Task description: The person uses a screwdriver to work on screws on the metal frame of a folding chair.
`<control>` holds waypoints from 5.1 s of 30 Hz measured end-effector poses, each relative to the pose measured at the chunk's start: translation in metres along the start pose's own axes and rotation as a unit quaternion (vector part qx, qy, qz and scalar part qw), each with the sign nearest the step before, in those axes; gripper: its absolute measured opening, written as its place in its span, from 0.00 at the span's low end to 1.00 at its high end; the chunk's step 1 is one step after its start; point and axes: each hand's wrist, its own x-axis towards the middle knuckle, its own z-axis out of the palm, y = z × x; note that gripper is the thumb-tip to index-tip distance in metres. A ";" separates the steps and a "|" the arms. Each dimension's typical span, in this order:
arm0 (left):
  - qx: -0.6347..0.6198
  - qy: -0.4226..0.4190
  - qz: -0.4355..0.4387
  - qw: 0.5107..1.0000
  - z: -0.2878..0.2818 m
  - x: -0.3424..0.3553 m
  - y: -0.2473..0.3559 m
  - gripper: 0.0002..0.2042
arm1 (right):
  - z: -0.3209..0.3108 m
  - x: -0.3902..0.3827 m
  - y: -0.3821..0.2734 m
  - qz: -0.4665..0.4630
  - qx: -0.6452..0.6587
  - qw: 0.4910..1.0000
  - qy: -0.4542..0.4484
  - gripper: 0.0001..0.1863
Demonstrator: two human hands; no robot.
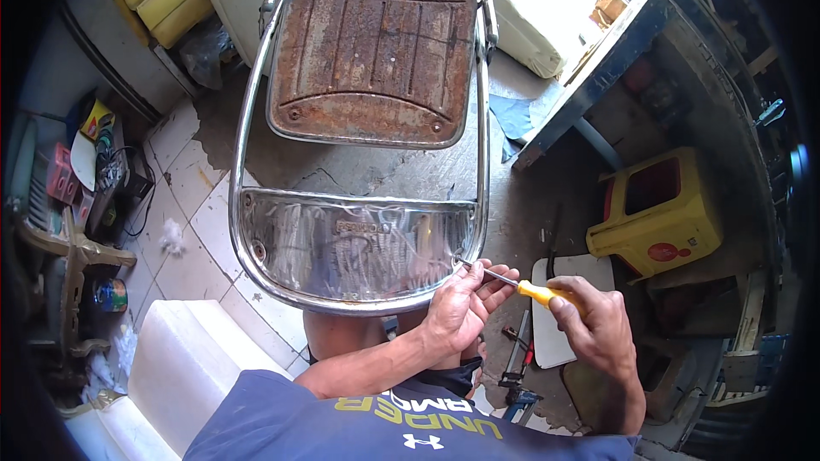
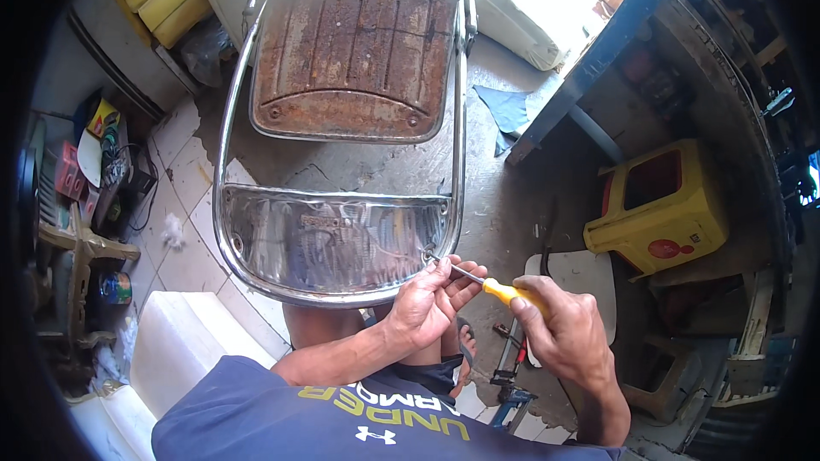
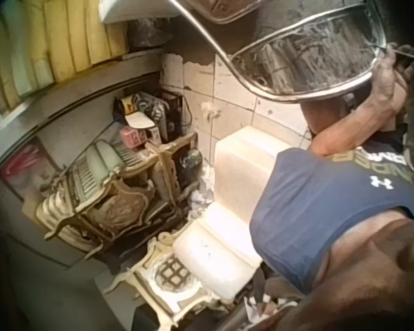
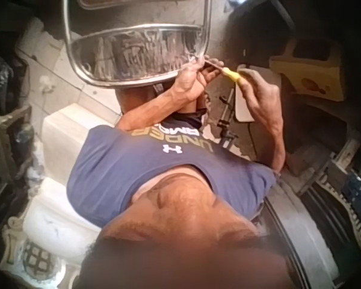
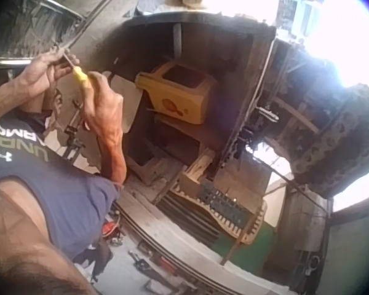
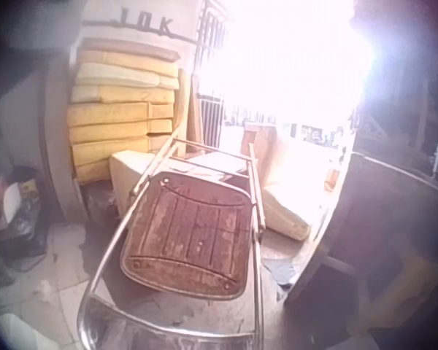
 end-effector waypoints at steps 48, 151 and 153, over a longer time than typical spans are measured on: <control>0.146 -0.046 0.135 0.979 -0.025 -0.154 0.139 0.20 | 0.111 0.063 0.111 -0.032 0.805 0.581 0.120 0.16; -0.047 -0.177 0.150 0.972 -0.089 -0.089 0.126 0.17 | 0.182 0.106 -0.149 -0.199 -0.146 0.960 0.132 0.24; -0.009 -0.134 0.160 0.978 -0.075 -0.098 0.137 0.16 | 0.167 0.100 -0.144 -0.162 -0.063 0.975 0.138 0.27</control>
